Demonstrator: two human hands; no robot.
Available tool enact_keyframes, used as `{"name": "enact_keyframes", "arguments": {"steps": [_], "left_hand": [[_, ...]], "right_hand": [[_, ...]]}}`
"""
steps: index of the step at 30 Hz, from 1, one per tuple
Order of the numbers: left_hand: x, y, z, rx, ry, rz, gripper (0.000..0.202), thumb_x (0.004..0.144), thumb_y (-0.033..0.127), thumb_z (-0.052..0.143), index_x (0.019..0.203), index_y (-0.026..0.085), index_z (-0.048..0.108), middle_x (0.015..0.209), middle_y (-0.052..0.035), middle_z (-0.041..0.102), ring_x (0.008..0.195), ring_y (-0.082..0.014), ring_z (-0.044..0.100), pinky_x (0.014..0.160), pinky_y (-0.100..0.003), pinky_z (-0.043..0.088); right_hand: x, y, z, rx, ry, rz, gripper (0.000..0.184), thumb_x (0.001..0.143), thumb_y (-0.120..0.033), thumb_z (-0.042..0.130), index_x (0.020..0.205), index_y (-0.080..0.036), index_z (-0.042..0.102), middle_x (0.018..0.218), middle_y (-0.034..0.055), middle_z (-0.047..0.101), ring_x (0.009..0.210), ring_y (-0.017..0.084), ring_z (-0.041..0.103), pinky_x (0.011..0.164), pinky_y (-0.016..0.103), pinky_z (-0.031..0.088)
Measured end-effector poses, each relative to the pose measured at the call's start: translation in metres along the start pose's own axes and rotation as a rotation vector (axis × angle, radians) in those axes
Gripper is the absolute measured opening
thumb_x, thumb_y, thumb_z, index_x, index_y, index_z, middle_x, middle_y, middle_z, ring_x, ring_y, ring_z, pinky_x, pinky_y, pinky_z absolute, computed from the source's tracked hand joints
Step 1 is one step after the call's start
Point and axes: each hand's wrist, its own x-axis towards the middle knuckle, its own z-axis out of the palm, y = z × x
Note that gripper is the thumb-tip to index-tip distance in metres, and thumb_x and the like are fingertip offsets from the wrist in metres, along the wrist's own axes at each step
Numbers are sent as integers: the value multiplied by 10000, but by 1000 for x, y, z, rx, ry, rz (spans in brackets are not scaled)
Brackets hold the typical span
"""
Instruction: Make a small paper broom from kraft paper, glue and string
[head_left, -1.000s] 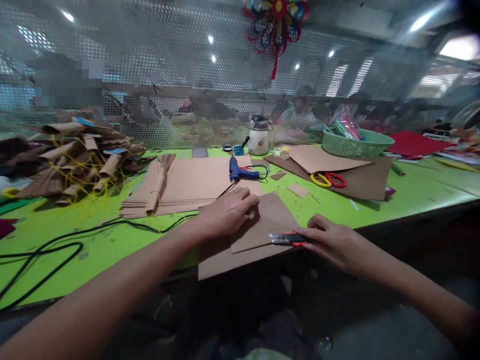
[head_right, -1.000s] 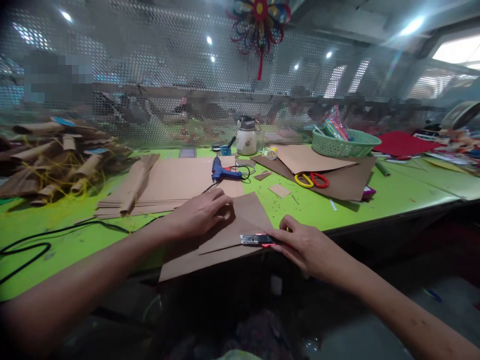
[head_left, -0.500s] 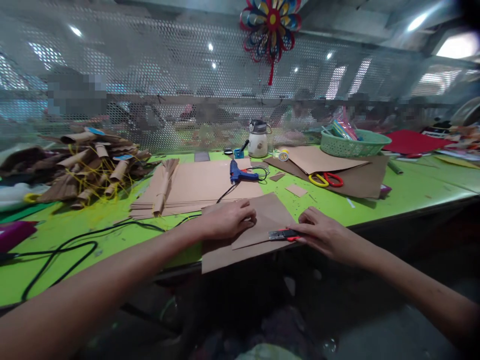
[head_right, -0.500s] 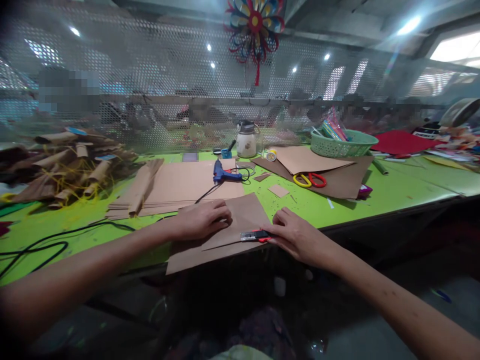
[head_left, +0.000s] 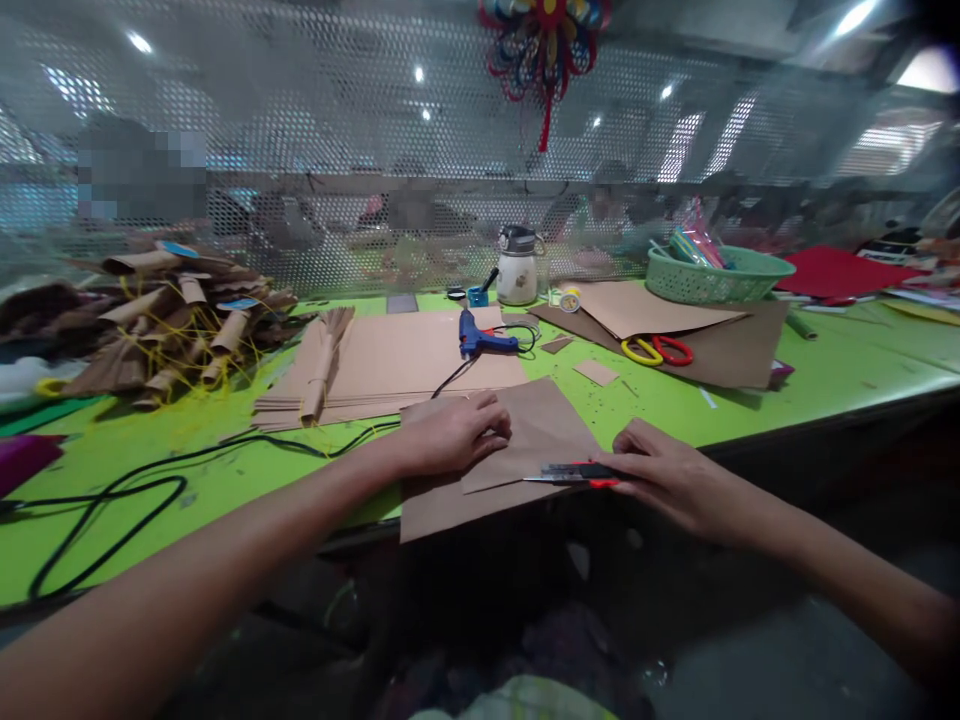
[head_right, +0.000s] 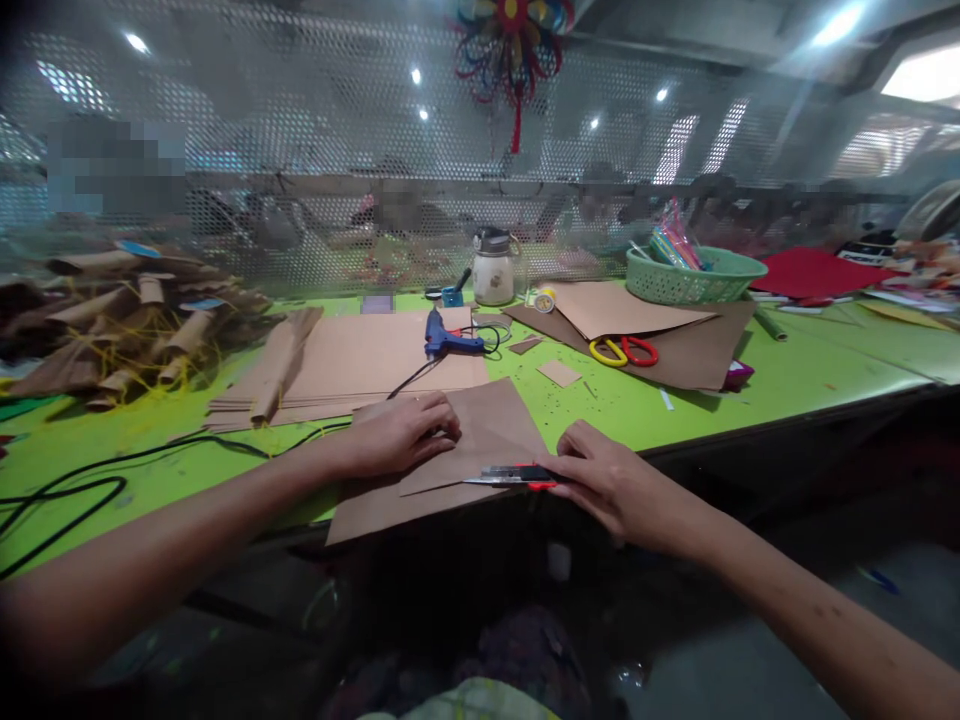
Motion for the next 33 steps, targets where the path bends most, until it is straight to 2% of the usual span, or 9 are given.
{"name": "enact_keyframes", "arguments": {"steps": [10,19,27,33], "left_hand": [[0,3,-1,17,-1,6,152,954,297,435,1000,221,558,1003,-34,537,890,-169,534,797,-274,420],[-1,1,1,-21,7,26,161,964,309,416,984,217,547,1019,-40,532,890,-167,538,817,-277,421],[-1,2,2,8,14,15,168,968,322,414,977,218,546,1002,-32,530,865,-162,541,798,-276,427],[-1,1,3,30,24,33,183,970,339,413,989,223,553,1015,-28,536,874,-163,546,791,-274,420]], "right_hand": [[24,-12,-1,-19,-55,-4,365,975,-271,452,1327,-277,550,955,84,528,862,199,536,773,329,491],[11,-10,0,-11,-78,10,343,972,-277,451,1295,-254,565,961,91,519,873,208,527,762,327,484],[33,-22,6,3,-94,-25,359,983,-292,427,1323,-262,539,979,90,510,877,207,515,778,337,465],[26,-20,7,22,-116,-3,331,984,-299,426,1282,-248,561,984,89,499,885,207,505,777,335,454]]}}
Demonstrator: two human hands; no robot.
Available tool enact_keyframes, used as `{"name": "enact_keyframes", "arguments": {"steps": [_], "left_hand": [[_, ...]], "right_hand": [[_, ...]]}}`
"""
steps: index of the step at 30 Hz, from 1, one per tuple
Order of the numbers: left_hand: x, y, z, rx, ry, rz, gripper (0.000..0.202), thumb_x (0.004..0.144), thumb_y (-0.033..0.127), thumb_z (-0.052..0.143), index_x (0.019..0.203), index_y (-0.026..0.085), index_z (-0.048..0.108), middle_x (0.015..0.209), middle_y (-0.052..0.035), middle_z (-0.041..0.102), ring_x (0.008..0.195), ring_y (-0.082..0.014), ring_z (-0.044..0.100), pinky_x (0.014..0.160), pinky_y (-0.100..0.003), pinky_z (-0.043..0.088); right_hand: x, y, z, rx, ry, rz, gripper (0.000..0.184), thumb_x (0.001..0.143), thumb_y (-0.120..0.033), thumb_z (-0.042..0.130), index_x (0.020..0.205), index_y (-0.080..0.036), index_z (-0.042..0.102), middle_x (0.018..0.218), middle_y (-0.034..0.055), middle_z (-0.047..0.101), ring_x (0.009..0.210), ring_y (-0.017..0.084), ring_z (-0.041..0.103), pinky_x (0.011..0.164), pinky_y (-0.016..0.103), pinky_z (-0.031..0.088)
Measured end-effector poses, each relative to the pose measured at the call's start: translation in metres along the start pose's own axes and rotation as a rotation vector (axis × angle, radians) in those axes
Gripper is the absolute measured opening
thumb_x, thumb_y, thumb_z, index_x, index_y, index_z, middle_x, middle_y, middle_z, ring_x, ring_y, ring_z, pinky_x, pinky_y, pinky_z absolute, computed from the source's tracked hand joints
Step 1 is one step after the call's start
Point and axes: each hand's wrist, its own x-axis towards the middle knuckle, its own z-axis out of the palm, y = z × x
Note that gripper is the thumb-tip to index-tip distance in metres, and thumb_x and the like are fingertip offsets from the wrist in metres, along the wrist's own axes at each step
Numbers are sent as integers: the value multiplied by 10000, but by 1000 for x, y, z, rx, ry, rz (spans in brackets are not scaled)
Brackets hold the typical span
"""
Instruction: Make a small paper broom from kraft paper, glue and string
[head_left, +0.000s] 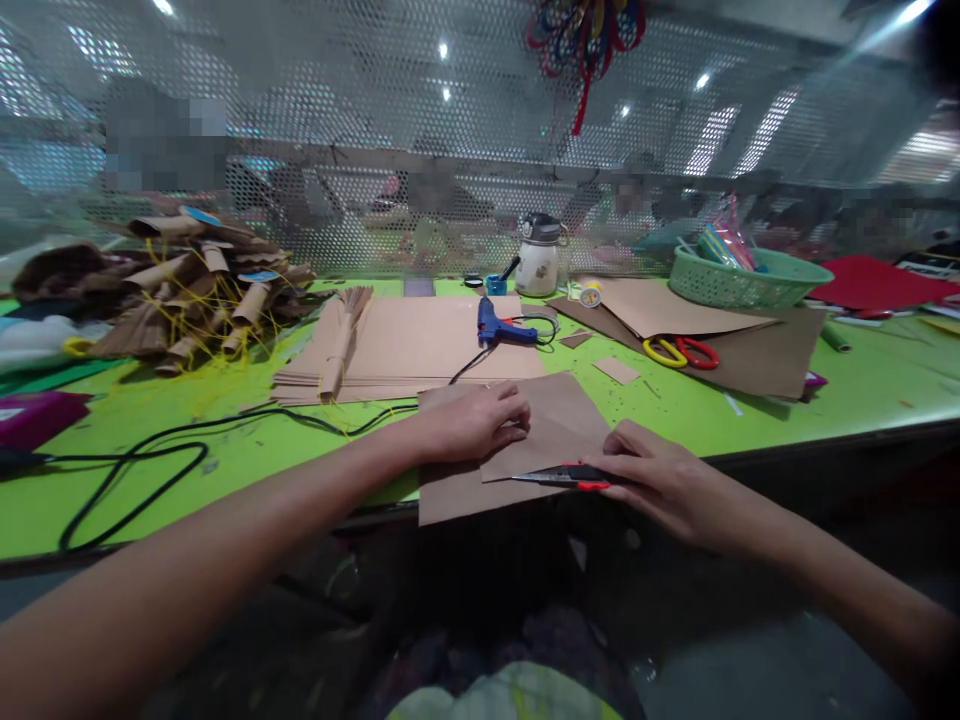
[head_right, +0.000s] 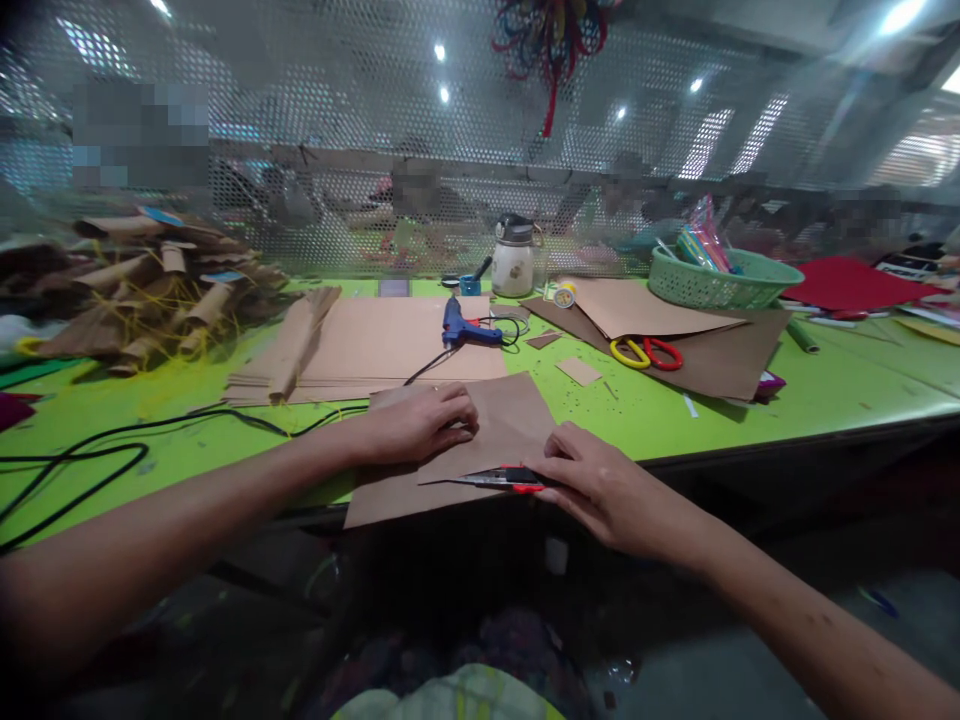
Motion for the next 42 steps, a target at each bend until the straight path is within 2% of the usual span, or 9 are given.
{"name": "enact_keyframes", "arguments": {"steps": [8,12,21,29,32,34,36,39,42], "left_hand": [[-1,0,2,-17,6,-11,175,967,334,420,988,220,552,1009,-26,527,877,-156,543,802,-263,423],[-1,-1,3,-43,-1,-5,172,967,325,422,998,220,554,1019,-29,523,887,-154,546,828,-263,423],[-1,0,2,-24,17,-15,162,961,327,435,987,228,561,1017,-25,535,891,-157,550,809,-265,422],[-2,0,1,-20,12,-16,172,960,332,437,997,221,563,1023,-31,543,887,-164,558,816,-274,426],[-4,3,-2,-30,5,-28,172,955,322,443,989,218,575,1026,-35,551,871,-160,563,782,-265,430],[-5,3,-4,-27,17,-41,176,948,335,455,975,216,582,1006,-33,561,850,-161,564,751,-265,429],[-6,2,-4,-31,41,-75,179,932,355,483,957,217,595,976,-25,574,827,-163,566,717,-266,425],[-7,-3,-5,-81,63,-136,167,907,349,520,929,221,627,939,-13,594,815,-159,578,697,-258,422],[-8,-5,-6,-104,74,-150,148,899,301,527,883,211,643,911,-8,610,788,-141,585,691,-237,427]], "right_hand": [[15,-9,1,22,-19,-27,288,989,-319,412,1169,-204,605,945,84,489,849,198,492,751,323,445],[11,-8,0,24,-39,-11,274,991,-316,408,1149,-209,605,949,81,491,847,195,489,751,319,437],[19,-12,-1,53,-55,-20,293,991,-331,407,1157,-203,613,955,83,500,862,197,486,766,321,434],[0,-23,-8,202,-61,-19,337,980,-280,453,1302,-294,550,1012,60,543,927,175,542,828,293,456],[1,-3,-18,190,137,-18,321,975,-273,456,1273,-275,574,1058,66,584,983,186,569,866,298,453],[9,27,-24,90,364,48,287,959,-311,482,1196,-238,624,1043,77,623,987,210,585,862,313,454],[22,63,-27,-46,507,172,316,945,-371,475,1132,-195,658,998,99,647,918,235,605,820,339,467],[44,114,-27,-255,546,369,391,943,-394,405,1018,-147,698,849,119,630,773,244,600,725,360,470],[59,145,-25,-311,559,415,398,928,-339,403,1047,-92,692,867,162,620,831,282,580,776,407,455]]}}
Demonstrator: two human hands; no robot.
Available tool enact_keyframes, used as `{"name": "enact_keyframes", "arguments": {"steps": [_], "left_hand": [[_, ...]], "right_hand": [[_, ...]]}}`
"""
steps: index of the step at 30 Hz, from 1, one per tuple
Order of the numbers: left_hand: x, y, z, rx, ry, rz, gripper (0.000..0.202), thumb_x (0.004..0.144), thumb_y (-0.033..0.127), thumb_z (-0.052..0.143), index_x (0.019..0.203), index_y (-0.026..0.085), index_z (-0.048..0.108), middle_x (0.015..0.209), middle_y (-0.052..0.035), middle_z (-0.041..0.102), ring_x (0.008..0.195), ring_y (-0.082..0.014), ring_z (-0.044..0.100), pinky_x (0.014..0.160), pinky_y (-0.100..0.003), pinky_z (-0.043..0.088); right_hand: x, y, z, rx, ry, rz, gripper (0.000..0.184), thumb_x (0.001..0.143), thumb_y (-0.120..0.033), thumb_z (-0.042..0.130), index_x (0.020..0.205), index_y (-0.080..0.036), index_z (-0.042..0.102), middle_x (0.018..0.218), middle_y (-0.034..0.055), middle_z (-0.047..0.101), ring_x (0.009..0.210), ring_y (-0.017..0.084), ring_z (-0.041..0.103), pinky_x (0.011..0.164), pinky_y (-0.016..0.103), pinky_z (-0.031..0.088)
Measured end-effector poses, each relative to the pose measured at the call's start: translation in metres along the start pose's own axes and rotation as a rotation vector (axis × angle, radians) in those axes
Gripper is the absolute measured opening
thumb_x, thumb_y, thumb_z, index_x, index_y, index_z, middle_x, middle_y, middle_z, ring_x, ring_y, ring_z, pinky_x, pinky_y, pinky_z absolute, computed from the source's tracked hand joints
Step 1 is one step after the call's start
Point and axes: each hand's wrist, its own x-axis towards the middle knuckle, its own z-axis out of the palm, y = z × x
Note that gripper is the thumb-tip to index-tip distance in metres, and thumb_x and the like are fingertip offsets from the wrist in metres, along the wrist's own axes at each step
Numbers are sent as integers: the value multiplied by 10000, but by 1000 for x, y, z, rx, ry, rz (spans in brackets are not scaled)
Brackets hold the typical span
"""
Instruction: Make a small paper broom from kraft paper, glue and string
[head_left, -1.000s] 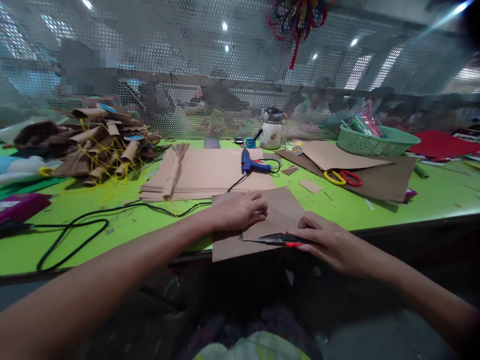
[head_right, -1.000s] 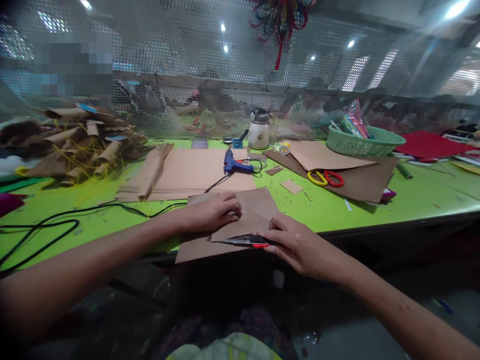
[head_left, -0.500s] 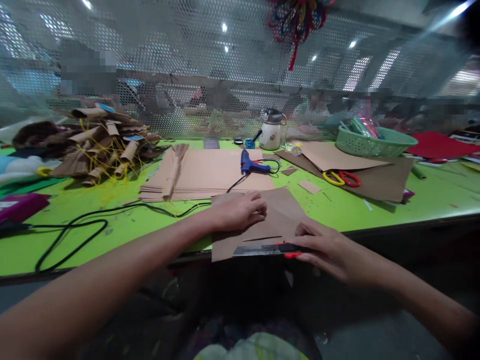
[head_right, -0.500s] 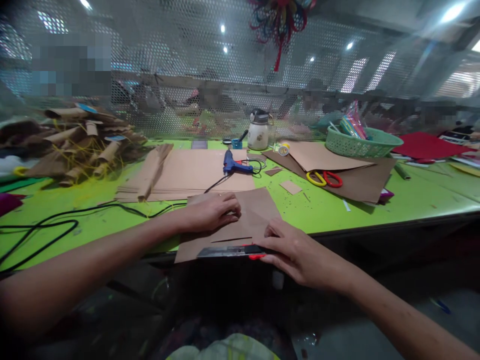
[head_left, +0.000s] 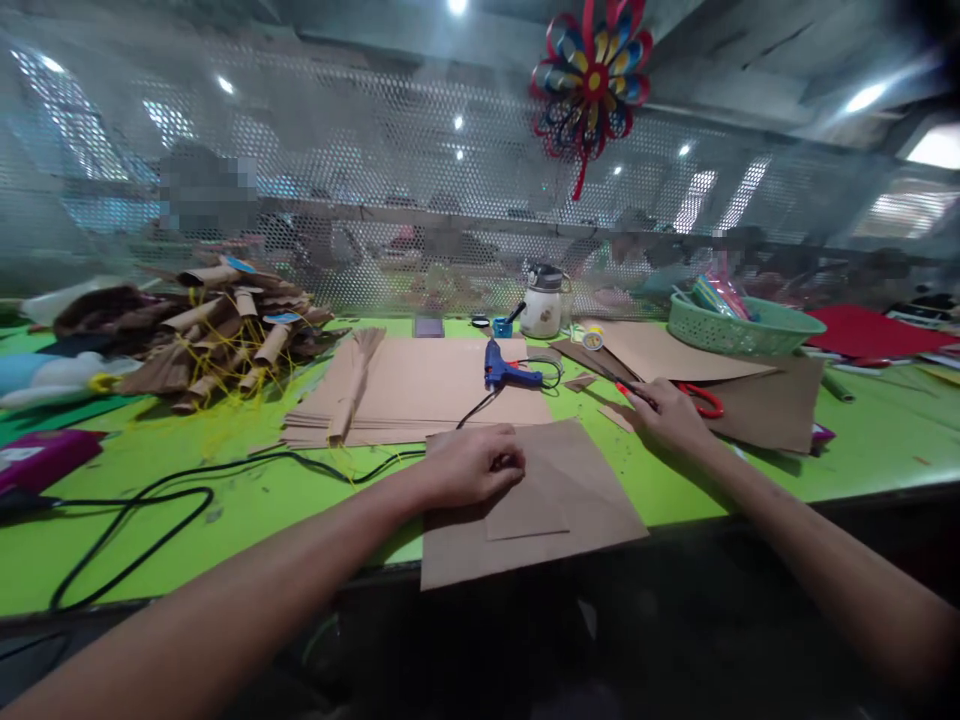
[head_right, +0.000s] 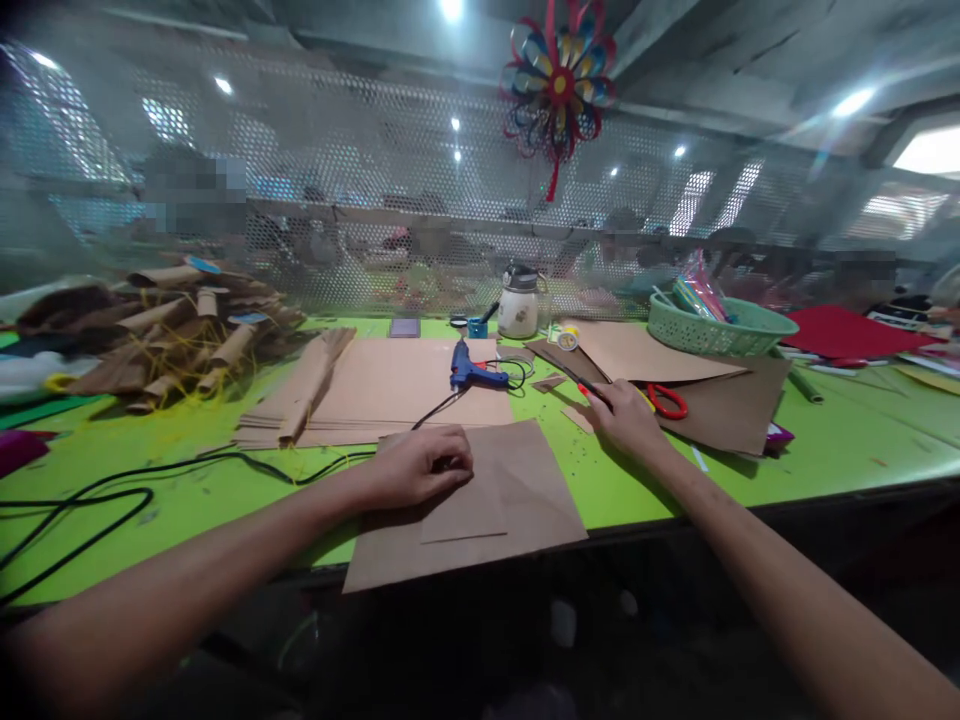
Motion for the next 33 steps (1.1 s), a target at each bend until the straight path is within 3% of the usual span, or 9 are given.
{"name": "enact_keyframes", "arguments": {"steps": [4,8,11,13,15,20,25,30,33], "left_hand": [[-1,4,-4,24,8,1,128,881,250,534,843,219,653,920,0,629,752,-129,590,604,-227,395],[-2,9,-6,35,-1,9,131,881,228,527,823,220,644,914,4,637,764,-132,591,587,-230,375],[-3,9,-6,28,-5,-21,128,884,245,524,831,223,639,920,5,643,749,-131,583,608,-233,391],[-4,7,-4,35,-2,-60,124,882,265,527,845,233,640,931,5,643,758,-140,583,612,-240,398],[-5,4,0,56,30,-121,126,884,288,523,856,241,637,944,-4,633,804,-159,587,635,-250,415],[-3,-4,8,151,131,-260,134,878,325,529,911,218,603,1014,-64,582,960,-225,554,797,-329,461],[-4,-3,11,227,114,-274,180,875,358,533,960,205,580,1044,-92,569,994,-268,524,811,-395,464],[-4,-4,9,188,78,-321,186,874,376,561,955,211,588,1033,-80,584,967,-256,530,773,-372,465],[-1,-8,8,123,74,-346,148,874,345,568,893,200,592,978,-67,599,927,-235,538,759,-343,455]], "right_hand": [[8,-2,3,-35,45,19,352,908,-301,429,1072,-111,676,975,193,615,973,344,518,853,510,404],[9,-51,-6,52,-13,-112,269,924,-304,458,1013,-176,677,1009,123,642,986,268,551,861,418,439],[10,-103,-9,292,-294,-390,264,948,-304,455,955,-161,676,939,101,645,902,217,577,806,352,462],[11,-130,-9,259,-451,-511,241,926,-320,502,921,-157,679,925,95,629,904,216,566,792,333,451],[13,-145,-6,185,-548,-532,217,864,-356,591,891,-158,675,918,87,612,869,215,563,736,310,439],[27,-147,5,138,-679,-446,324,756,-469,686,850,-161,652,840,53,615,725,185,543,577,266,361],[35,-141,17,289,-829,-333,264,742,-386,704,851,-158,630,734,5,603,624,136,498,519,231,314],[30,-137,18,465,-779,-260,90,761,-221,649,732,-153,596,706,-13,566,656,126,494,560,222,333],[26,-136,15,553,-775,-172,131,760,-221,641,672,-160,567,640,-29,529,610,113,454,531,218,311]]}}
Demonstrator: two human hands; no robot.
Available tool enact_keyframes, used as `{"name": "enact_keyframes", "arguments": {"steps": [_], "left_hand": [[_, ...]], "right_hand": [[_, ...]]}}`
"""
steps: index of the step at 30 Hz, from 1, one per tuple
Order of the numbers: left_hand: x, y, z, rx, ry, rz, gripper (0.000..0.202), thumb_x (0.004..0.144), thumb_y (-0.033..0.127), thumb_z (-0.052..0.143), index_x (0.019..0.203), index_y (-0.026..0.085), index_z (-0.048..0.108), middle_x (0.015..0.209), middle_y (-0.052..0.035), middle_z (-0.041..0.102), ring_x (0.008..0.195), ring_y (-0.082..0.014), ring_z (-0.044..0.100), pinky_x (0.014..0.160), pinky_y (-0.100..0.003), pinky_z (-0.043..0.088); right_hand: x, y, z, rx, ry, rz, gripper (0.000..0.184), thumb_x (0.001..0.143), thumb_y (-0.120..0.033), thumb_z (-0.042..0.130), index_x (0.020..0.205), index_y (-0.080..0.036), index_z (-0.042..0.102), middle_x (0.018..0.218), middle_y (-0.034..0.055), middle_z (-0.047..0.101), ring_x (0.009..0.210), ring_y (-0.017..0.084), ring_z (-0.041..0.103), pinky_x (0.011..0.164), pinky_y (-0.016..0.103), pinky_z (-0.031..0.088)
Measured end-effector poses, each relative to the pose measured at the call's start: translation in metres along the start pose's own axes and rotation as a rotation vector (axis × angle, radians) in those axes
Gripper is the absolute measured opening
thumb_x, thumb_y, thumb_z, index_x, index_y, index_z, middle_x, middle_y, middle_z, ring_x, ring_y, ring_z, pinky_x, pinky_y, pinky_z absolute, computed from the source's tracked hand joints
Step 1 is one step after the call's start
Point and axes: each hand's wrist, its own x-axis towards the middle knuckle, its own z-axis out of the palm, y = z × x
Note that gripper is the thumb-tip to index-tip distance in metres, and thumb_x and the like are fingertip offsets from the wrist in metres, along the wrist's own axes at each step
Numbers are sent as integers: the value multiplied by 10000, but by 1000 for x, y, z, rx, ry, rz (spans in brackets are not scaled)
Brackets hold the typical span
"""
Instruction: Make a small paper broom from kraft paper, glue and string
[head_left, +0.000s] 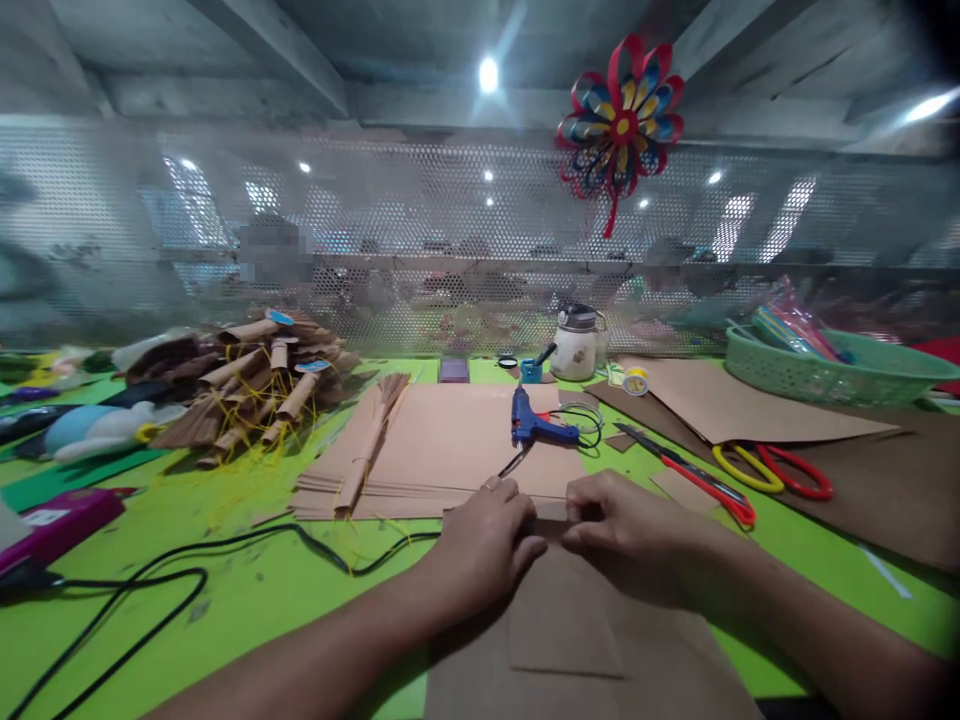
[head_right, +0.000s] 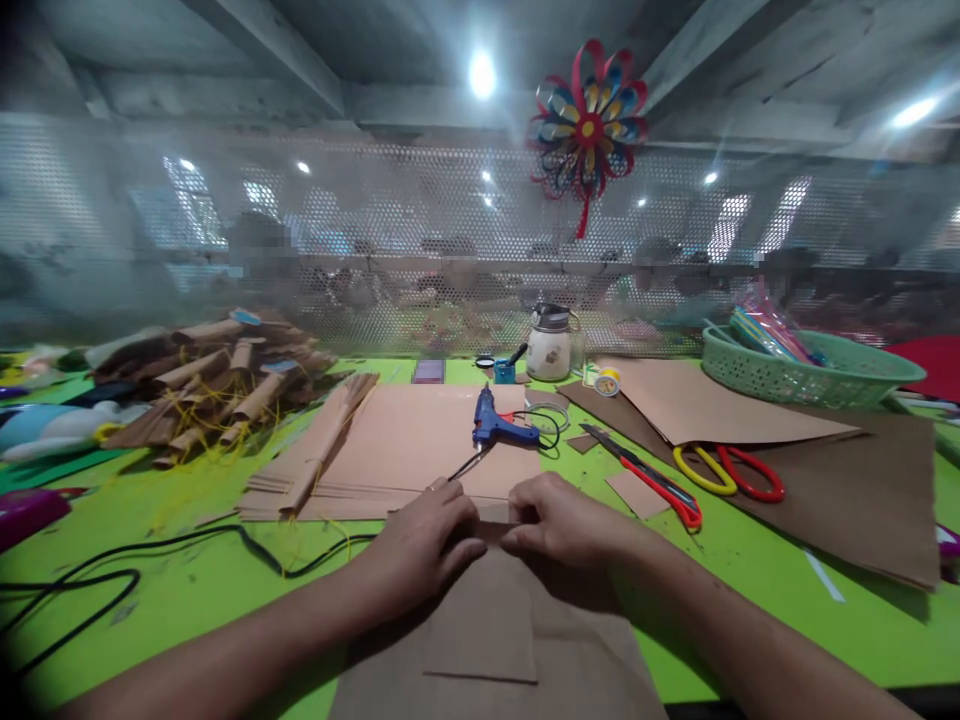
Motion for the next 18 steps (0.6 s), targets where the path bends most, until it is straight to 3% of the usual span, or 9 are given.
{"name": "enact_keyframes", "arguments": {"steps": [5,9,18], "left_hand": [[6,-5,-3,-193,35,-49,154,855,291,573,742,187,552,820,-28,597,800,-187,538,688,-291,414],[9,-8,-6,-387,-34,-120,246,855,368,556,695,181,542,656,20,537,624,-136,478,569,-257,341],[15,-11,-13,-632,-92,-161,373,779,466,631,582,168,523,516,46,468,514,-101,404,498,-236,296]], "right_hand": [[-4,-2,-1,92,90,4,233,783,-272,632,606,-168,522,584,-34,474,567,105,409,506,230,277],[-2,3,-4,147,116,-76,311,858,-353,566,607,-178,511,585,-29,471,556,111,422,526,243,300],[4,15,-1,195,138,-210,451,937,-485,423,586,-201,420,581,-31,426,550,119,391,553,264,305]]}}
